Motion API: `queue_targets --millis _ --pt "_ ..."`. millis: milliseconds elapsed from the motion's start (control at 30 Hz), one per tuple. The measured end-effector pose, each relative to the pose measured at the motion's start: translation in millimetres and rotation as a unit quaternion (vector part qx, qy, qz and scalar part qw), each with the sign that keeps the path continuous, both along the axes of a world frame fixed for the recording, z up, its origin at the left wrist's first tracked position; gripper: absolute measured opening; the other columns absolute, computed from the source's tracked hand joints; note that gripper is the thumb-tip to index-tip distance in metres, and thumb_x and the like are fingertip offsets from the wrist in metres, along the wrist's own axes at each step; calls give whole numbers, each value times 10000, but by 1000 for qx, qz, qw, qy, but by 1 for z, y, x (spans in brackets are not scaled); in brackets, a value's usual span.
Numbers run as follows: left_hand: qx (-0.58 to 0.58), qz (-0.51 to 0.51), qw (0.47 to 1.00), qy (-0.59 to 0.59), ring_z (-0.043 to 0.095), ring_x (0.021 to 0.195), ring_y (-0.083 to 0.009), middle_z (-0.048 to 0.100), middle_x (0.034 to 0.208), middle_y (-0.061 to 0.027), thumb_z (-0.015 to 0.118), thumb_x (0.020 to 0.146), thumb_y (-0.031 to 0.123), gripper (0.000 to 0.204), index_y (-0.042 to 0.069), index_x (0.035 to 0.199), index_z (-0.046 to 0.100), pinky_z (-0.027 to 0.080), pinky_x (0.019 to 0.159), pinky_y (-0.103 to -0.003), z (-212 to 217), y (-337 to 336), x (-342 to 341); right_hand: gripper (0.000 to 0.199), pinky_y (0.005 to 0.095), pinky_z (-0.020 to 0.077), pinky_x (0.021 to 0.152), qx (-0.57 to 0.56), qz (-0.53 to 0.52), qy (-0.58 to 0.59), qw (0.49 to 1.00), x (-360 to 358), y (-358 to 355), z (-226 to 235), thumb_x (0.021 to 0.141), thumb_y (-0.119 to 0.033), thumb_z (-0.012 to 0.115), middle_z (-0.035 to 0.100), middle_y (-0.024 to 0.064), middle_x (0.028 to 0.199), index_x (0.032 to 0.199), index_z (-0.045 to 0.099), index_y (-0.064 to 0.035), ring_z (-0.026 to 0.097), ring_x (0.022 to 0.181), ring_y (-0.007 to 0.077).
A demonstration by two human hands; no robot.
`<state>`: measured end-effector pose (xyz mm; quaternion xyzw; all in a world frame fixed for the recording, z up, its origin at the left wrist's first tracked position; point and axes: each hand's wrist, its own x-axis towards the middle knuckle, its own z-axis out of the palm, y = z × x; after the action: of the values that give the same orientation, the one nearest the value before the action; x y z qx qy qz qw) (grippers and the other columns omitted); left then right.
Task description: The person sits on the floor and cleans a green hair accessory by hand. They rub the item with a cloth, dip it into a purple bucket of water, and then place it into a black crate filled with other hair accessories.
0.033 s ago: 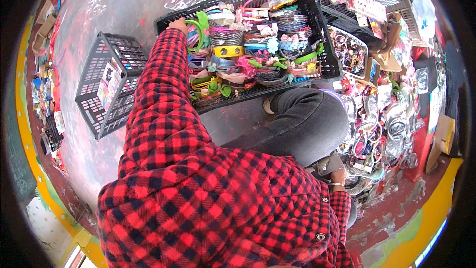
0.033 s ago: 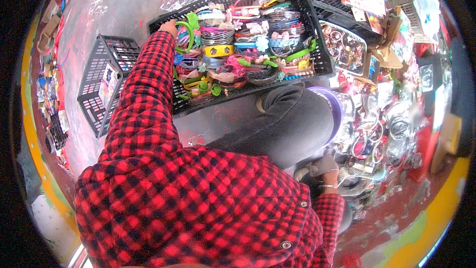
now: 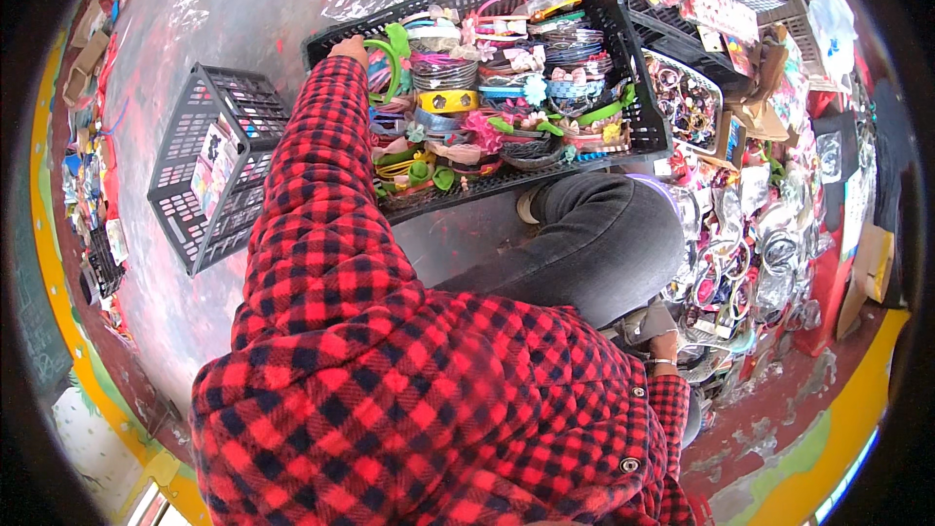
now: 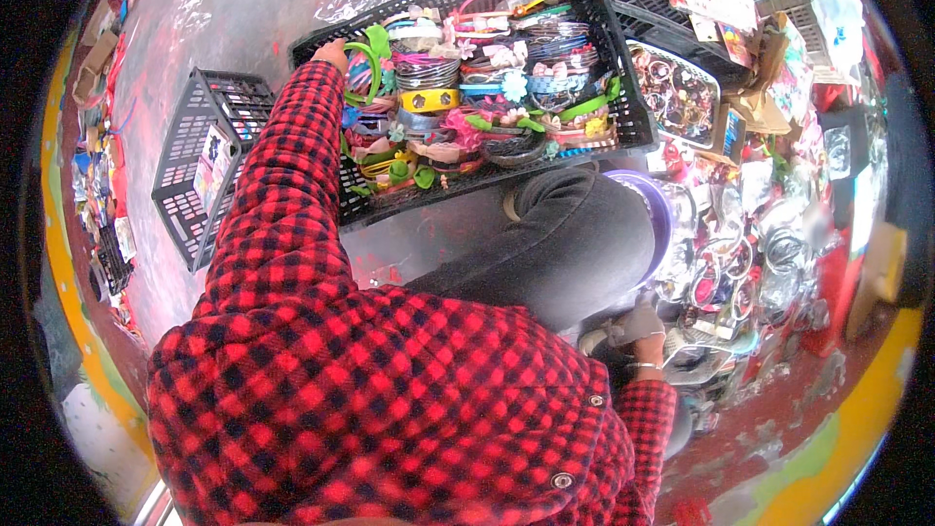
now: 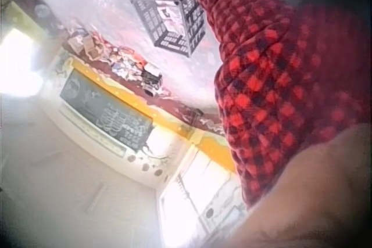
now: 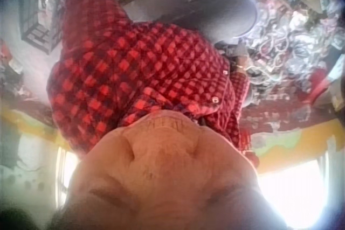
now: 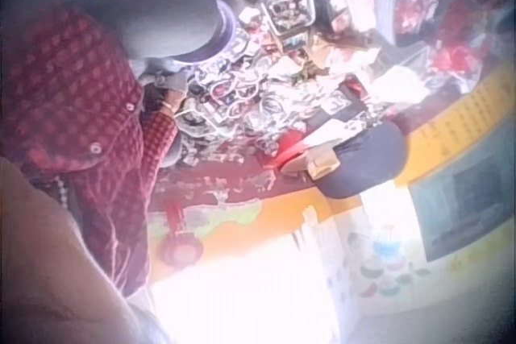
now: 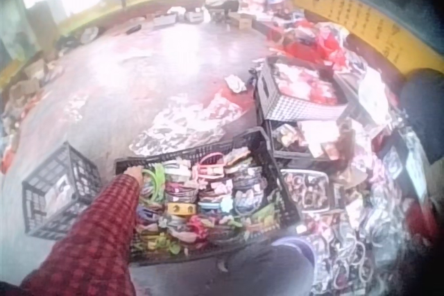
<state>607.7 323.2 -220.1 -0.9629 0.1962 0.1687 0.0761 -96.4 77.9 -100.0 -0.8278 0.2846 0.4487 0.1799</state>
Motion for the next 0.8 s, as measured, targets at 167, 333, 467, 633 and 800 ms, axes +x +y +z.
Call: queue_targets --millis 167,333,467,633,800 --pt "23 21 999 -9 556 1026 -318 579 1092 -162 521 822 174 316 99 1128 535 450 868 -421 22 0 -6 953 324 174 1072 31 -48 5 998 1 -4 -3 623 -598 586 402 351 1215 1165 401 164 320 1227 374" --pt "18 35 998 -55 560 1018 -317 579 1082 -167 497 834 175 271 76 1082 541 455 860 -408 35 -11 -19 826 333 244 1047 -35 -3 -22 999 -11 2 -12 625 -503 673 498 272 1135 1143 465 106 435 1133 323" --pt "15 42 997 -58 552 1021 -318 564 1086 -189 459 833 170 287 78 1099 520 455 854 -410 16 -5 -9 761 319 266 1013 -54 10 -43 998 -11 3 -6 624 -457 682 509 213 1103 1149 478 54 441 1065 283" --pt "-99 40 986 -127 544 1000 -329 559 1065 -188 508 783 145 371 57 1143 495 443 856 -403 42 2 -41 690 303 295 971 -67 1 -114 991 -12 4 6 622 -400 692 522 140 1063 1156 495 -11 448 980 233" --pt "-142 7 978 -153 492 1060 -304 573 1057 -135 557 748 200 297 67 1014 576 386 911 -400 55 22 -77 635 286 323 928 -103 17 -206 973 -17 7 30 620 -344 703 535 67 1024 1163 512 -75 456 895 183"
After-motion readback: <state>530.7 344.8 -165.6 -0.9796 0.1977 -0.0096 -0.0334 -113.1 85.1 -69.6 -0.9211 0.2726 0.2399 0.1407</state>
